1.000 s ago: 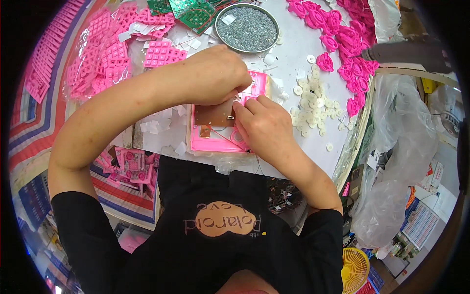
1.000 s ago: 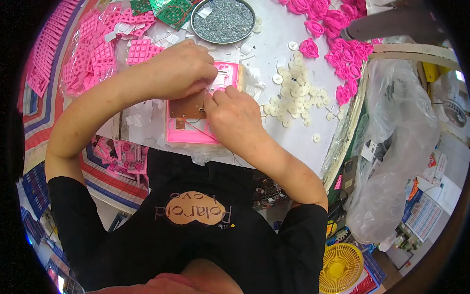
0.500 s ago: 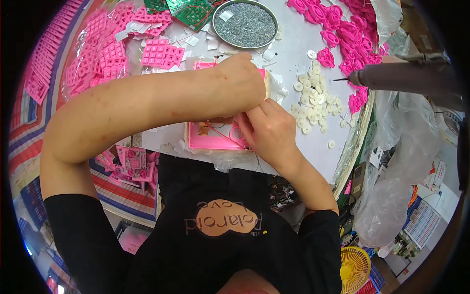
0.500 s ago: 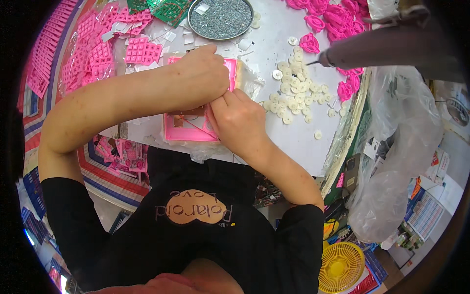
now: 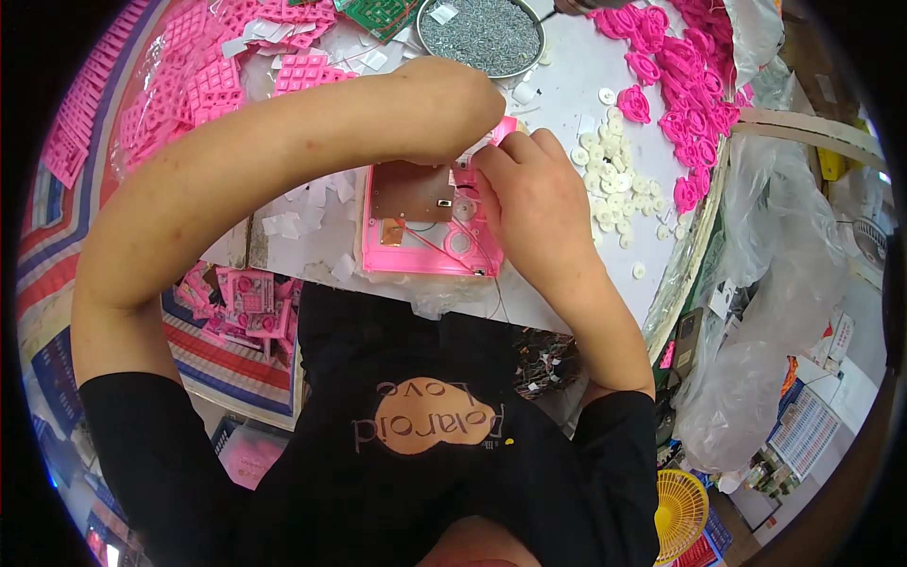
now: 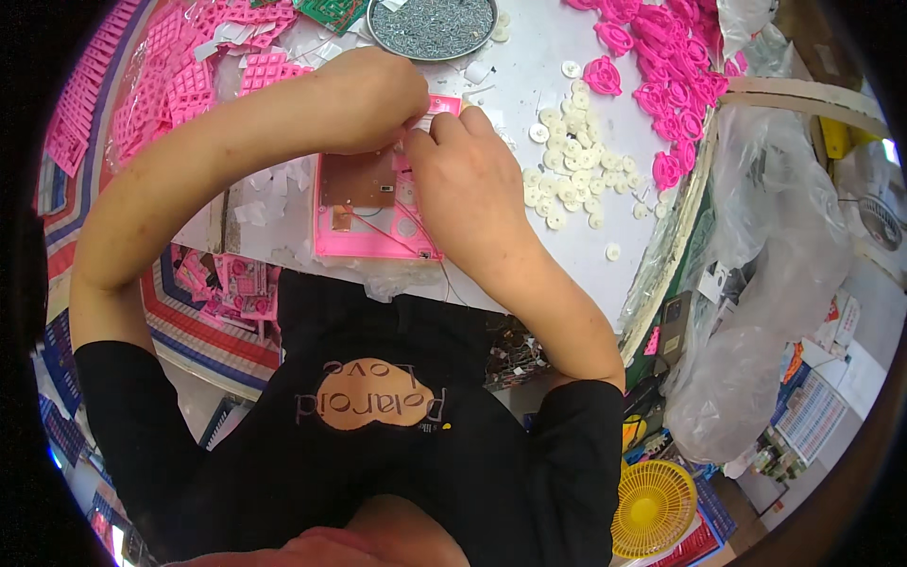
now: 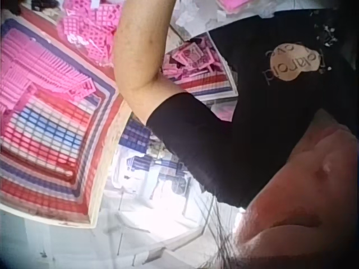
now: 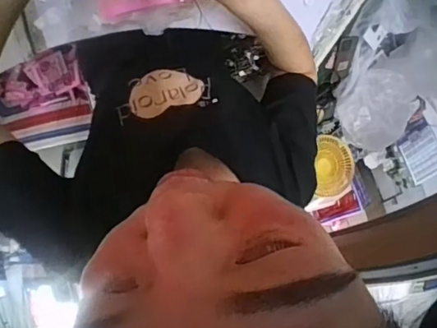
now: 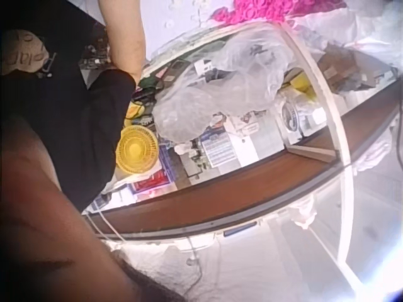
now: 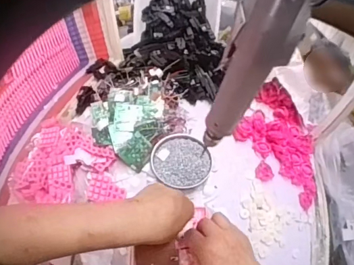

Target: Assembling a toy cash register by installing circuit boards and using a hot glue gun.

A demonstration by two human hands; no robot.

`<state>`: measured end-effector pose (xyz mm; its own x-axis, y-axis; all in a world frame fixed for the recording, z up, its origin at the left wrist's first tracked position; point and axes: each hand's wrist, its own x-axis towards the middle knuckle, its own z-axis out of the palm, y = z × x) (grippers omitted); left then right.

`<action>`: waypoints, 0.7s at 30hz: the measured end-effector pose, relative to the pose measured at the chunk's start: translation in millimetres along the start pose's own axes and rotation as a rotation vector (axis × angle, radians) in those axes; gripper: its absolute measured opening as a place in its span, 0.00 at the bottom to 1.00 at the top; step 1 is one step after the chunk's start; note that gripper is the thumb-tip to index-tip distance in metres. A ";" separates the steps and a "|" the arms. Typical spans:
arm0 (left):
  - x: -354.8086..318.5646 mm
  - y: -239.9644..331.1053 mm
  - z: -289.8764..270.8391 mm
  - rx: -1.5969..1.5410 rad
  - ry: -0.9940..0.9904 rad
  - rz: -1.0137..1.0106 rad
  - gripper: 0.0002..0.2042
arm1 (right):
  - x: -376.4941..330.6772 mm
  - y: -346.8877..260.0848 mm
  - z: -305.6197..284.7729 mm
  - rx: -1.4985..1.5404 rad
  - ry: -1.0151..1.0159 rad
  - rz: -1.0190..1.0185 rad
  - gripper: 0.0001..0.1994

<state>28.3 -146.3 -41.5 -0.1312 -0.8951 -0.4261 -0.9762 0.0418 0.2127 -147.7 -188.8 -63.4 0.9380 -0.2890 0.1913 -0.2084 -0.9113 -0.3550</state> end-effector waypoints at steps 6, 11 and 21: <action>-1.5 -8.9 11.9 -0.034 0.068 0.066 0.07 | -2.1 5.0 4.1 0.053 0.012 -0.052 0.06; 0.5 -10.9 20.9 -0.004 0.140 0.066 0.07 | -6.7 9.9 19.5 0.103 0.102 -0.081 0.06; 1.2 -7.2 15.0 -0.071 0.127 0.039 0.07 | -3.3 17.3 43.2 0.277 0.276 0.052 0.05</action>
<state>32.6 -141.0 -56.7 -0.1419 -0.9424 -0.3028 -0.9555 0.0504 0.2908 -142.5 -191.0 -109.8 0.8109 -0.4346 0.3918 -0.1353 -0.7907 -0.5970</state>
